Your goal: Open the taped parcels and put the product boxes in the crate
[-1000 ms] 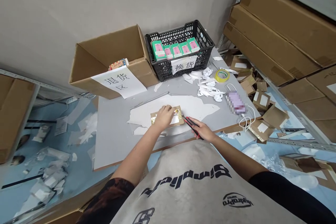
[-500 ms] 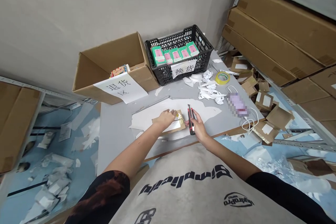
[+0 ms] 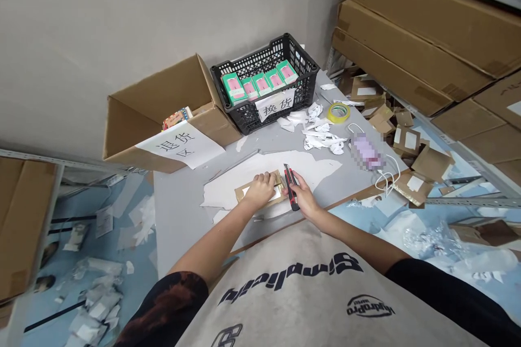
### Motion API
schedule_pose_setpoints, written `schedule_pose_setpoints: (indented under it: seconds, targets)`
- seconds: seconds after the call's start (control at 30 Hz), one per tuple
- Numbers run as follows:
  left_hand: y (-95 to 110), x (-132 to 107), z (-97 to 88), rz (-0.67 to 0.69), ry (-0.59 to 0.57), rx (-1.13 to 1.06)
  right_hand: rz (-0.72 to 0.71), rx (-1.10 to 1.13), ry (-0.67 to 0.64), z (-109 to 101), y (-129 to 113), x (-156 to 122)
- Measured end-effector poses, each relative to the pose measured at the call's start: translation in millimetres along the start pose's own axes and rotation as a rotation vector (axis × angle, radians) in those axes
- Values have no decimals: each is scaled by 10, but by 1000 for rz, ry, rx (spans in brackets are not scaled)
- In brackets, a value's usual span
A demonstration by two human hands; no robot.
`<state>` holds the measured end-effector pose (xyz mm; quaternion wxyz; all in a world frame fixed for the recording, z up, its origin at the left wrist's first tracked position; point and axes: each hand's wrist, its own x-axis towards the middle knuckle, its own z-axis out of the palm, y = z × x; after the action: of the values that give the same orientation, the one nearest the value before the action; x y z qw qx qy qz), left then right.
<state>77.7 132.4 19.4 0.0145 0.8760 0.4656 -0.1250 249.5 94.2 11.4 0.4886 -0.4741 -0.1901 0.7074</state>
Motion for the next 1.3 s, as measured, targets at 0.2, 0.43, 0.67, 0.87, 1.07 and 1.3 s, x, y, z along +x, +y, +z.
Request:
schedule_pose_setpoints:
  seconds: [0.2,0.43,0.67,0.87,1.07,1.3]
  targets:
    - [-56,-140,177,-14,134,-57,166,-204,-56,-301,34,-191]
    - [-6,-68,89,-56,85,-84,97,-328,-99,-446,157,-125]
    - [22,-23,99,-39,60,-68,89,-388,-151,-477,148,-91]
    - [36,17,122,-65,75,-36,104,-425,-146,-472,130,-75]
    - [51,13,120,-72,71,-45,108,-474,-157,-479,100,-52]
    - [73,11,105,-76,65,-43,166,-540,-193,-441,-89,12]
